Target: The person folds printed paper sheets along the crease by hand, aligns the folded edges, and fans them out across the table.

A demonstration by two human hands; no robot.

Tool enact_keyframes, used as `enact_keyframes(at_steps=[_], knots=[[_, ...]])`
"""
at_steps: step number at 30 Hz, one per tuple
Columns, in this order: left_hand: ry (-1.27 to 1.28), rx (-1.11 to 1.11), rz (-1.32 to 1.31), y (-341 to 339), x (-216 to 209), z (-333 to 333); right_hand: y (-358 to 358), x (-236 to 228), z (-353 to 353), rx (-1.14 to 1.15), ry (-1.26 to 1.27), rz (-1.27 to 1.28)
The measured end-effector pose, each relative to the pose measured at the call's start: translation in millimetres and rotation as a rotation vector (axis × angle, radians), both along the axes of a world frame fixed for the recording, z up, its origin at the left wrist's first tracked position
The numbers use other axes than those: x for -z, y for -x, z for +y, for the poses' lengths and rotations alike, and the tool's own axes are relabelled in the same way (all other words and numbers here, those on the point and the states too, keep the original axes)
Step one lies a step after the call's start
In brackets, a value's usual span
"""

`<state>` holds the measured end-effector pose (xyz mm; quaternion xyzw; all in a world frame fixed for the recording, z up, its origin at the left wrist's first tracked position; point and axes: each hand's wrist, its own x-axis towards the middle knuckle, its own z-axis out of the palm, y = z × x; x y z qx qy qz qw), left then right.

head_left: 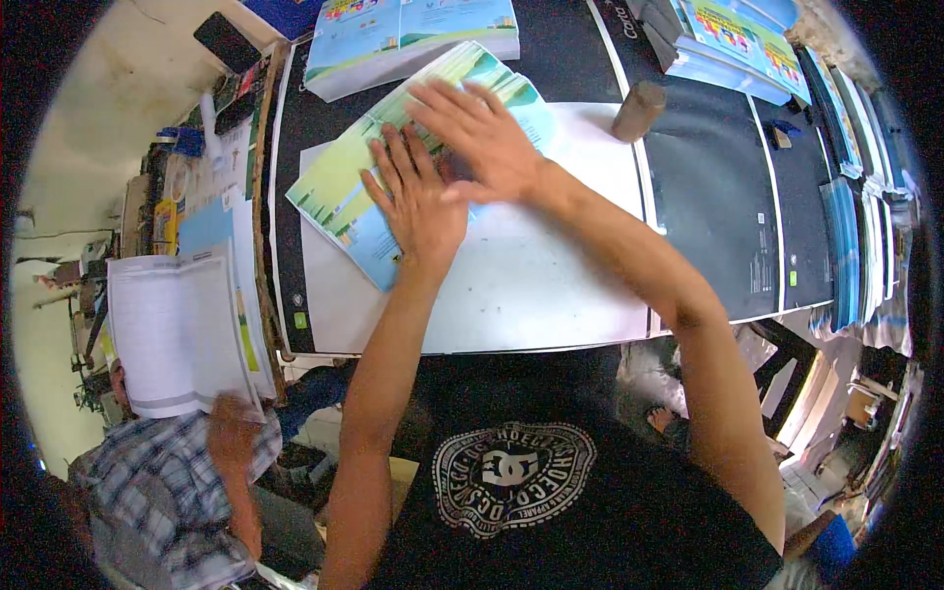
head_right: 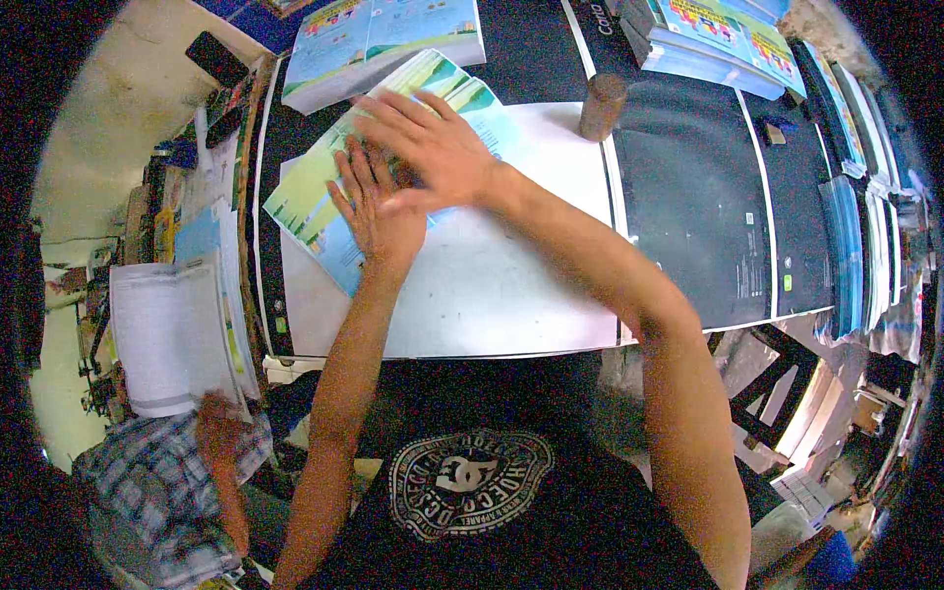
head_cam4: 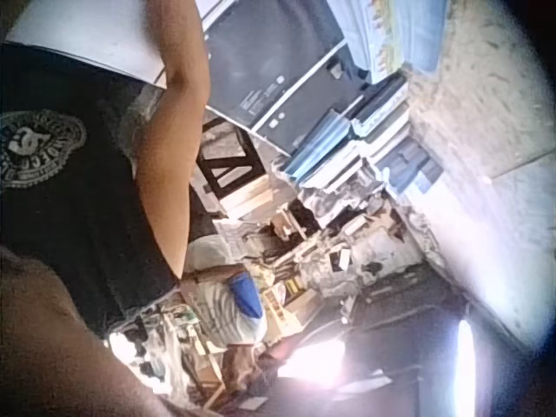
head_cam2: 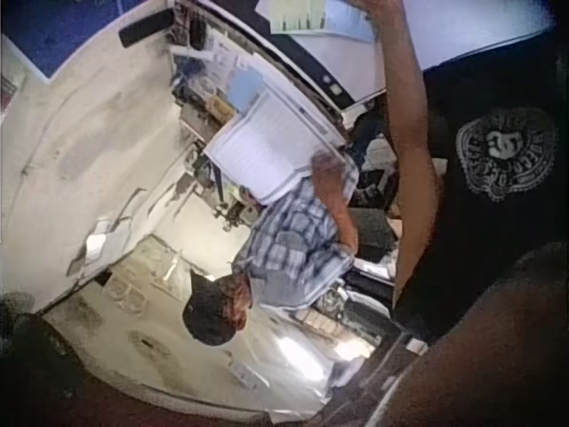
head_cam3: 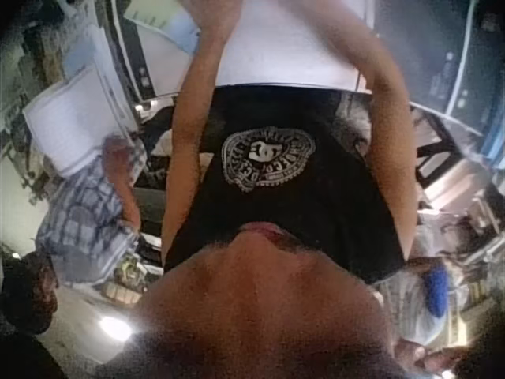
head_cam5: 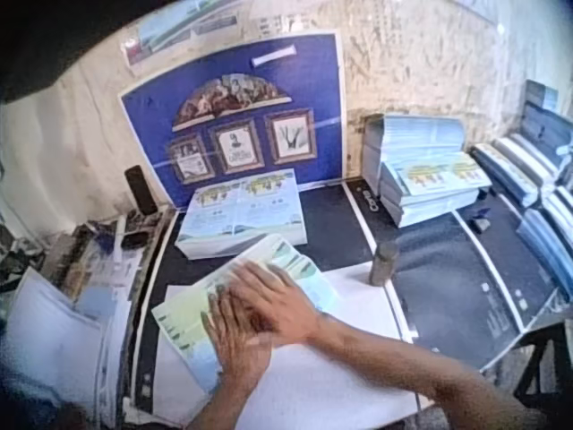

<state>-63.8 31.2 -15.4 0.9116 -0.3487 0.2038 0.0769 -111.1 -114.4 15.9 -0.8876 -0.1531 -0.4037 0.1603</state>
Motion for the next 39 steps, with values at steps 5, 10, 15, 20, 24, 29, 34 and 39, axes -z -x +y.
enact_keyframes(at_steps=[5,10,15,20,24,29,34,39], knots=[[0.020,-0.022,0.037,1.6,-7.0,4.7,-12.9,24.4,-0.7,0.131,0.024,0.217],[0.044,-0.022,0.011,-2.7,-2.5,8.5,-19.1,0.6,-14.2,-0.052,-0.313,0.082],[0.025,-0.013,0.011,1.9,-9.1,4.9,5.4,-56.4,-39.1,-0.077,-0.101,-0.249],[0.043,-0.024,0.018,-1.7,-10.7,-4.3,-8.9,25.6,-50.0,0.124,0.006,0.188],[0.002,-0.052,0.026,0.7,-7.0,3.9,-9.6,23.4,-44.9,0.136,-0.001,0.280],[0.046,-0.046,0.031,1.4,-8.6,-1.1,1.8,-36.2,-52.4,0.001,-0.240,-0.003],[0.029,-0.034,0.038,2.9,-9.7,-3.7,7.4,2.4,-44.9,0.054,-0.032,-0.006],[0.053,-0.027,0.048,-3.5,-15.2,0.3,-2.8,11.9,-40.4,0.209,0.111,0.291]])
